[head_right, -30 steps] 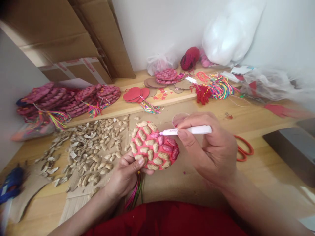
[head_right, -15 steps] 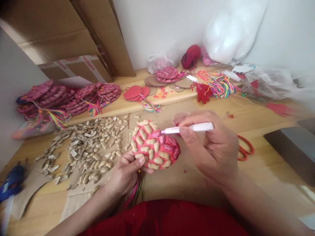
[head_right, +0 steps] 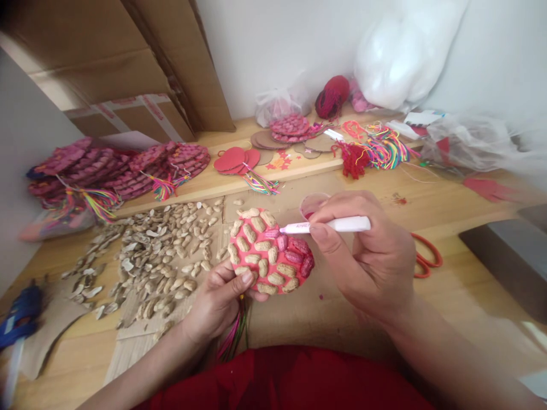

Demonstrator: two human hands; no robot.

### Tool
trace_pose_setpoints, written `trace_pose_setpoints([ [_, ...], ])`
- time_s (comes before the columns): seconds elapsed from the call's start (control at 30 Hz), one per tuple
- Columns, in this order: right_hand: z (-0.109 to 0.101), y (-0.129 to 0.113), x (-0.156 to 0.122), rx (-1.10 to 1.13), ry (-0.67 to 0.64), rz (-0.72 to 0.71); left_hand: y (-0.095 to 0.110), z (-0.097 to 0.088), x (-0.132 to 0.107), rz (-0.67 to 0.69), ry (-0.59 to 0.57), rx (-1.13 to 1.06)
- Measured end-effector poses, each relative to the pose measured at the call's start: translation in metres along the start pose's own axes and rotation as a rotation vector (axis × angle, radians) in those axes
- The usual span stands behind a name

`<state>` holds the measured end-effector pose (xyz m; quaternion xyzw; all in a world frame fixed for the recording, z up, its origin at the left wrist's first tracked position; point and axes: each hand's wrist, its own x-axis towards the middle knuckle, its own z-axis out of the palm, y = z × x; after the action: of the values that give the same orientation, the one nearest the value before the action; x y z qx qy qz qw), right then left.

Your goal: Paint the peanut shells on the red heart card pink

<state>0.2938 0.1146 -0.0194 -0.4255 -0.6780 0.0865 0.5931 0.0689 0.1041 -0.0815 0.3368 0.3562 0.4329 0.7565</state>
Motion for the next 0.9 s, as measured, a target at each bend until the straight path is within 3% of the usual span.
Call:
trace_pose_setpoints([
  [0.3, -0.0005, -0.0009, 0.0005, -0.091, -0.015, -0.016, -0.0006, -0.001, 0.0008, 0.0, -0.002, -0.004],
  [0.47, -0.0008, -0.0031, 0.0006, -0.097, 0.04, -0.023, -0.0002, -0.0003, 0.0007, 0.004, -0.002, -0.009],
  [0.73, -0.0017, -0.0001, -0.0023, -0.12, -0.012, -0.019, -0.0015, -0.001, 0.0001, 0.003, 0.012, -0.003],
  [0.9, -0.0016, -0.0006, -0.0044, -0.156, -0.083, -0.1, -0.0028, -0.0001, 0.0005, 0.003, 0.022, 0.0],
])
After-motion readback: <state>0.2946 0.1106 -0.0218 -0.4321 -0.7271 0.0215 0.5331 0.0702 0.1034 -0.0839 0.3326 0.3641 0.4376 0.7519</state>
